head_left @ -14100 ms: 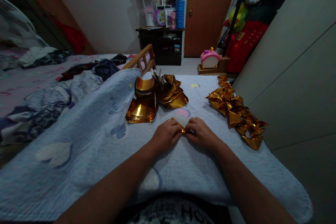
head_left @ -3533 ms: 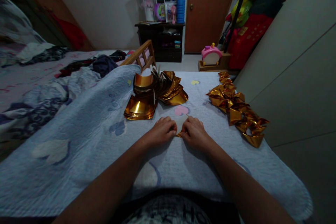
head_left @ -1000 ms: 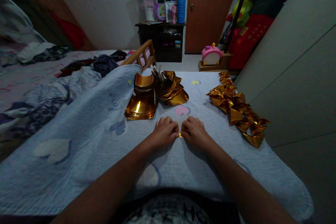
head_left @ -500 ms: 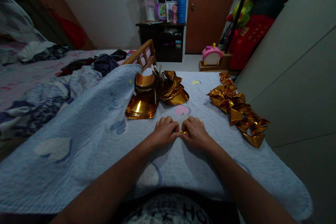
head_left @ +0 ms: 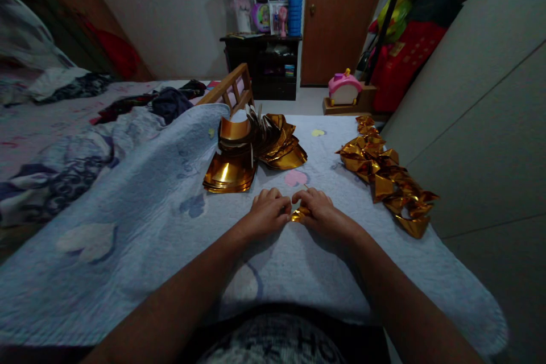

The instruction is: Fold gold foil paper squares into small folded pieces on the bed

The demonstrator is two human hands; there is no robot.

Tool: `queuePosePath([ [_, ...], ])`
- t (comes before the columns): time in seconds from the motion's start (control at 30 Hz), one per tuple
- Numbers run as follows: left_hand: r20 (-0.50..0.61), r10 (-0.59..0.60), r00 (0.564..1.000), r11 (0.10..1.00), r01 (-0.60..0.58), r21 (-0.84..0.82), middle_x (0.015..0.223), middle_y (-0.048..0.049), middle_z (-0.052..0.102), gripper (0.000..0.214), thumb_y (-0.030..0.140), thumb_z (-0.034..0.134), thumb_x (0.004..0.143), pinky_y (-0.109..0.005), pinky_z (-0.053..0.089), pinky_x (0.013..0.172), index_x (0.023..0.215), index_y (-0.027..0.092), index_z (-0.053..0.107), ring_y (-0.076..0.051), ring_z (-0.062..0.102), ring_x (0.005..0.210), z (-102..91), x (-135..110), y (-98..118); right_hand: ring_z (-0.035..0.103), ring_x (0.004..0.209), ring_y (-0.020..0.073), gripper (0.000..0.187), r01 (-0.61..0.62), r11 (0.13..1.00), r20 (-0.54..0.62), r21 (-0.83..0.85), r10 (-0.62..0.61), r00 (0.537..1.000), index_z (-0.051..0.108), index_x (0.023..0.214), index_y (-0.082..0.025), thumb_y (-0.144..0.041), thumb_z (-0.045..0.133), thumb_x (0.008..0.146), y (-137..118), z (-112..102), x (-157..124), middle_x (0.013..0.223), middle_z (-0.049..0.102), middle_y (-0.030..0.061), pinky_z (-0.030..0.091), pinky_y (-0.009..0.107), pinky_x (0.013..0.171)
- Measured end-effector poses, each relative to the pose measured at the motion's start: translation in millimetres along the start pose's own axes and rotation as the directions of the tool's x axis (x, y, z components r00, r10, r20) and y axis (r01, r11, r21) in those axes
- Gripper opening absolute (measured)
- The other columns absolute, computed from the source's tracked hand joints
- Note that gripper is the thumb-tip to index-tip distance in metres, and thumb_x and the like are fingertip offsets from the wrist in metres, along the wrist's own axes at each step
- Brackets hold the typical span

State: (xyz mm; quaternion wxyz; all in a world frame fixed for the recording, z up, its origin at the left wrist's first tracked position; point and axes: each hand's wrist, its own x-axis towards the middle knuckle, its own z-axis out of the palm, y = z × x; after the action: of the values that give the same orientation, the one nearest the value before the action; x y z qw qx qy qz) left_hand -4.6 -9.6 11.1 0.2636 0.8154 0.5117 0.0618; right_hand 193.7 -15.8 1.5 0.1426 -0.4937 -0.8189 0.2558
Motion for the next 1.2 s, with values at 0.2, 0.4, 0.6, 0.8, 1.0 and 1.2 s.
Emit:
queuePosePath([
  [0.2,0.002,0.001,1.0,1.0,-0.001,0.006,0.104,-0.0039,0.055,0.006,0.028,0.06,0.088,-0.037,0.036,0.093,0.09,0.024,0.064,-0.025,0.046,0.106,-0.3,0,-1,0.051,0.105,0.0215,0.044,0.075,0.996,0.024,0.042,-0.076,0.997,0.058,0.121,-0.025,-0.005,0.058,0.081,6,-5,-2,0.11,0.058,0.0057,0.038,0.034,0.091],
  [0.4,-0.017,0.083,0.996,0.997,-0.083,-0.001,0.103,-0.0041,0.059,0.011,0.024,0.062,0.089,-0.038,0.036,0.093,0.098,0.025,0.068,-0.025,0.048,0.108,-1.7,-1,1,0.053,0.09,0.0186,0.027,0.039,0.971,-0.006,0.236,-0.038,0.999,0.052,0.099,-0.022,-0.01,0.058,0.076,12,-10,-7,0.098,0.06,0.0037,0.042,0.03,0.081],
  [0.6,-0.005,0.279,0.96,0.96,-0.279,-0.017,0.103,-0.0069,0.062,0.018,0.012,0.055,0.09,-0.036,0.041,0.09,0.096,0.021,0.069,-0.023,0.053,0.103,3.0,2,-1,0.055,0.076,0.0164,0.022,-0.033,0.895,-0.134,0.444,0.102,0.986,0.05,0.088,-0.022,-0.009,0.045,0.071,22,-10,-1,0.081,0.058,-0.0007,0.044,0.027,0.069],
  [0.8,-0.033,0.331,0.943,0.943,-0.332,-0.027,0.105,-0.0079,0.062,0.015,0.015,0.061,0.085,-0.035,0.044,0.089,0.098,0.018,0.066,-0.023,0.055,0.102,3.4,-1,0,0.054,0.079,0.0183,0.015,-0.072,0.975,-0.304,0.208,0.134,0.943,0.055,0.082,-0.02,-0.011,0.047,0.073,29,-12,3,0.082,0.058,0.0024,0.041,0.03,0.073],
  [1.0,-0.125,0.35,0.928,0.934,-0.356,-0.029,0.102,-0.0079,0.062,0.009,0.023,0.064,0.089,-0.035,0.044,0.087,0.095,0.018,0.067,-0.024,0.055,0.099,9.2,5,-6,0.052,0.09,0.0221,0.011,-0.214,0.974,-0.268,-0.073,0.188,0.945,0.065,0.088,-0.016,-0.023,0.056,0.088,33,-8,4,0.093,0.062,0.0087,0.037,0.033,0.082],
  [1.2,-0.178,0.336,0.925,0.934,-0.352,-0.066,0.1,-0.0066,0.062,0.006,0.02,0.067,0.087,-0.036,0.043,0.088,0.093,0.019,0.07,-0.023,0.055,0.099,15.7,10,-11,0.05,0.101,0.0266,0.018,-0.265,0.944,-0.294,-0.194,0.202,0.934,0.067,0.099,-0.018,-0.032,0.063,0.088,20,0,2,0.106,0.061,0.0104,0.034,0.035,0.084],
])
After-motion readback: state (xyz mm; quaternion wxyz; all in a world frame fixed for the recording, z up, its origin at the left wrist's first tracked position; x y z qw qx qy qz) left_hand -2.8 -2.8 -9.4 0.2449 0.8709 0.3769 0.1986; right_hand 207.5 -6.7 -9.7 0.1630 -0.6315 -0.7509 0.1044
